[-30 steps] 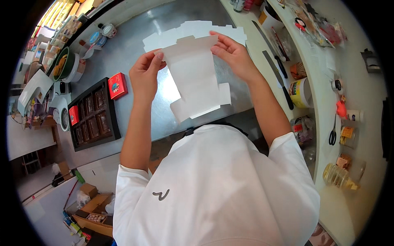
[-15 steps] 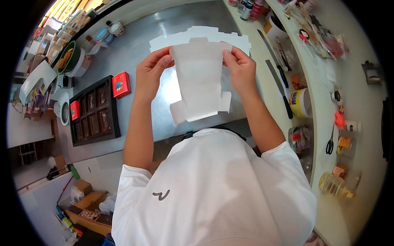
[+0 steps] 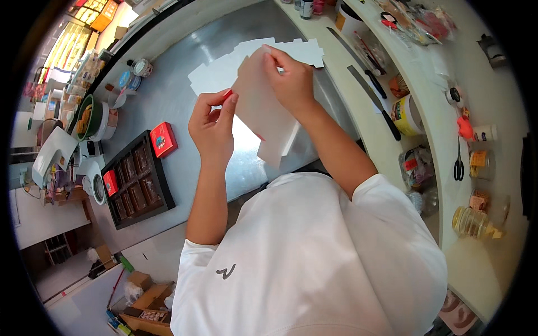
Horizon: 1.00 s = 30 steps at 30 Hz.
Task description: The person assembles small red boxes by folding flat white cardboard templates on a stainless steel counter. They fold the templates into box shapes, insert the red printed covers, and place the finished boxes into a black tray. The process is repeated for multiple units throughout the clip.
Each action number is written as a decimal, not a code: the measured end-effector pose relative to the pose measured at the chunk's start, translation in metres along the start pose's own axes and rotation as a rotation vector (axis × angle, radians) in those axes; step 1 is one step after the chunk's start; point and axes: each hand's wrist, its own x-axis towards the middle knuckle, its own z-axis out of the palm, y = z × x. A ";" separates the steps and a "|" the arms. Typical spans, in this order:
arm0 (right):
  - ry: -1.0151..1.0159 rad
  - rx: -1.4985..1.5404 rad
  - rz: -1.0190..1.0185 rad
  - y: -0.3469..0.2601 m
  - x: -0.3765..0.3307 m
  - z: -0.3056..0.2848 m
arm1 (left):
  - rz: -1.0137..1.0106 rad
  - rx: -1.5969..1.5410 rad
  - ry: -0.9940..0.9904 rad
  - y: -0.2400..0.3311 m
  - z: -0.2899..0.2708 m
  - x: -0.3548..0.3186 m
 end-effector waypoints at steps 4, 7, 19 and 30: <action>-0.152 0.358 0.235 -0.006 -0.009 -0.006 | 0.016 -0.042 0.050 -0.003 -0.013 0.007; -0.348 0.628 0.396 -0.013 -0.002 -0.027 | -0.025 -0.062 0.036 -0.007 -0.036 0.014; -0.347 0.516 0.480 -0.024 -0.003 -0.039 | 0.469 0.405 -0.222 0.032 -0.025 0.028; -0.280 0.589 0.408 -0.023 -0.018 -0.042 | 0.561 0.439 -0.451 0.025 -0.014 0.031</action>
